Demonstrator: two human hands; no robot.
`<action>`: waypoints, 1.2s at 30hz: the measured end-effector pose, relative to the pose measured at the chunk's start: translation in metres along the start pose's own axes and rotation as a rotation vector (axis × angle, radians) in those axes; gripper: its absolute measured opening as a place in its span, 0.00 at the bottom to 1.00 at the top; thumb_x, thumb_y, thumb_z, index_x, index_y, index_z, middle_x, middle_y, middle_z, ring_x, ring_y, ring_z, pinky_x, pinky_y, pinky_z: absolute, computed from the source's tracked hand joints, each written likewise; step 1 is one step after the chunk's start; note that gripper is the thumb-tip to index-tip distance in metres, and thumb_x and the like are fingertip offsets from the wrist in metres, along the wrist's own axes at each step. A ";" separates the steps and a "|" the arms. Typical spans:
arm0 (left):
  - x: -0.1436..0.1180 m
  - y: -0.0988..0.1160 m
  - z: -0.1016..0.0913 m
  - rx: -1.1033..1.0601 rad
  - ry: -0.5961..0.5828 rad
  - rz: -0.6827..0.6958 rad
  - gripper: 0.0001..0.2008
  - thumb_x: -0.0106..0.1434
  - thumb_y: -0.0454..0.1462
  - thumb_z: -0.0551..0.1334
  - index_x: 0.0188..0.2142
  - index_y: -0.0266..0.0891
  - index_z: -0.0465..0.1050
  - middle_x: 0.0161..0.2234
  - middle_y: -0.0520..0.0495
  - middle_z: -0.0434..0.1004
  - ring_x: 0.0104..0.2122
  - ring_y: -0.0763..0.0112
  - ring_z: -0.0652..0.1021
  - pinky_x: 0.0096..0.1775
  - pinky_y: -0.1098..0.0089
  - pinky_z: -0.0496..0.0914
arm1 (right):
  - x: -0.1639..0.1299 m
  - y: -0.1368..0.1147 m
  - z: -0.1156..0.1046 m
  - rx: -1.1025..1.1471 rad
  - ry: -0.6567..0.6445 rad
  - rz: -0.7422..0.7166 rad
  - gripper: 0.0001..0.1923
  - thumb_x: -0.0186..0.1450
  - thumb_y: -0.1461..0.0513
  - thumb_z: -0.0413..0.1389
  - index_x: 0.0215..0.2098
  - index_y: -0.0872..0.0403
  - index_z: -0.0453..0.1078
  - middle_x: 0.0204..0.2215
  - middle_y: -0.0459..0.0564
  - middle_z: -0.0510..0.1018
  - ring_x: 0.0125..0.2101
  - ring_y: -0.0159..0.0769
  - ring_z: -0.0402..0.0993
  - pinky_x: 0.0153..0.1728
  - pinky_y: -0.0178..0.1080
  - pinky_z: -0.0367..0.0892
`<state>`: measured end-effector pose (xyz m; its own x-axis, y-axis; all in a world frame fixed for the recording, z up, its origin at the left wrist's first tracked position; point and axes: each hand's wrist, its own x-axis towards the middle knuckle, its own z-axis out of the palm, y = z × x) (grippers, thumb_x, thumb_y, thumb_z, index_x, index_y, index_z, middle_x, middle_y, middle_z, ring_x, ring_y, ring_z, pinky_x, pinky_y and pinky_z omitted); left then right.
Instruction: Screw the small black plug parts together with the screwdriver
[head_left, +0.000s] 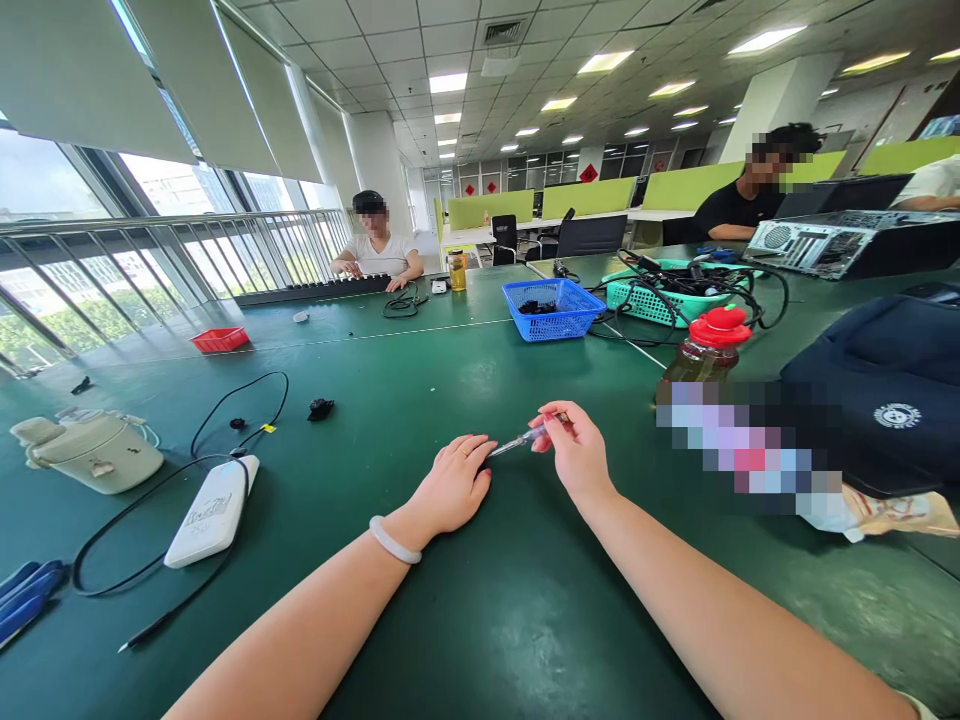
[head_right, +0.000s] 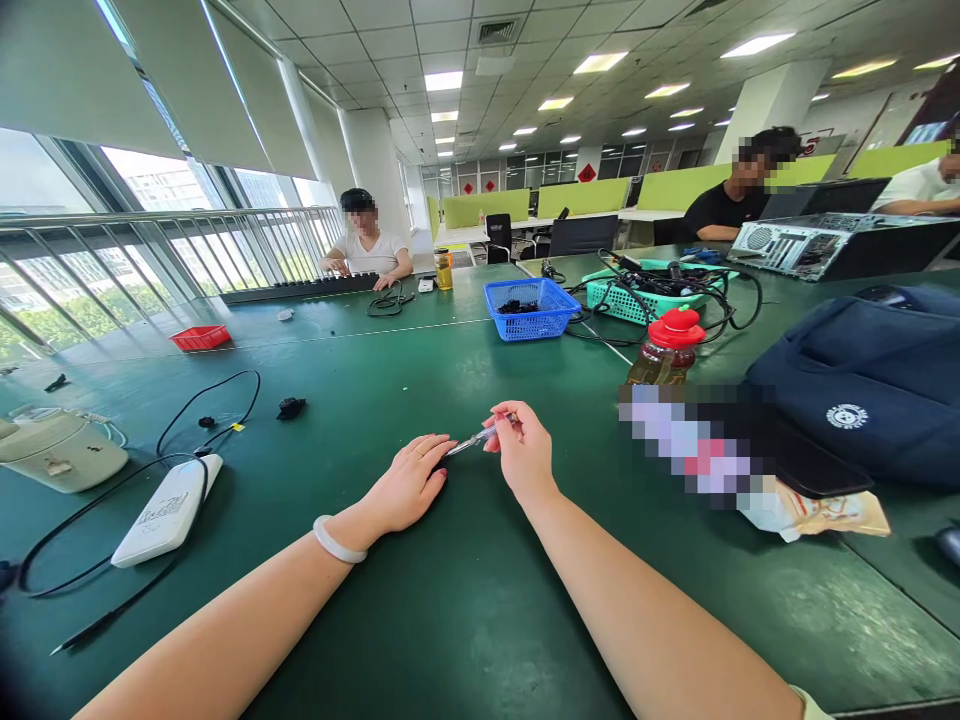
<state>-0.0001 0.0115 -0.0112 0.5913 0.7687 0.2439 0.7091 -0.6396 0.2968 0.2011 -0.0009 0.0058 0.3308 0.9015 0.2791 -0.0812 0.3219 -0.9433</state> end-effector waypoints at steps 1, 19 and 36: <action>0.000 0.002 -0.001 -0.002 -0.005 -0.002 0.23 0.69 0.36 0.49 0.62 0.41 0.63 0.62 0.43 0.64 0.63 0.62 0.63 0.65 0.55 0.56 | 0.001 -0.001 -0.001 0.009 0.018 0.013 0.14 0.59 0.51 0.59 0.35 0.53 0.69 0.27 0.46 0.77 0.19 0.29 0.70 0.25 0.36 0.72; -0.006 -0.014 -0.008 0.037 0.031 -0.180 0.23 0.67 0.33 0.46 0.56 0.42 0.69 0.61 0.43 0.67 0.60 0.61 0.67 0.62 0.50 0.59 | 0.010 0.006 -0.011 0.108 0.156 0.137 0.13 0.53 0.55 0.59 0.33 0.53 0.69 0.24 0.44 0.77 0.17 0.26 0.68 0.20 0.32 0.68; -0.057 -0.170 -0.091 0.241 0.140 -0.763 0.29 0.51 0.28 0.53 0.52 0.40 0.74 0.60 0.40 0.68 0.58 0.48 0.69 0.57 0.47 0.65 | 0.010 0.020 -0.008 0.020 0.045 0.156 0.12 0.56 0.54 0.59 0.34 0.53 0.69 0.25 0.44 0.78 0.17 0.28 0.70 0.20 0.33 0.68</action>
<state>-0.1897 0.0766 0.0083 -0.1310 0.9763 0.1725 0.9701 0.0904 0.2250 0.2098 0.0125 -0.0120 0.3547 0.9272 0.1203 -0.1533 0.1846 -0.9708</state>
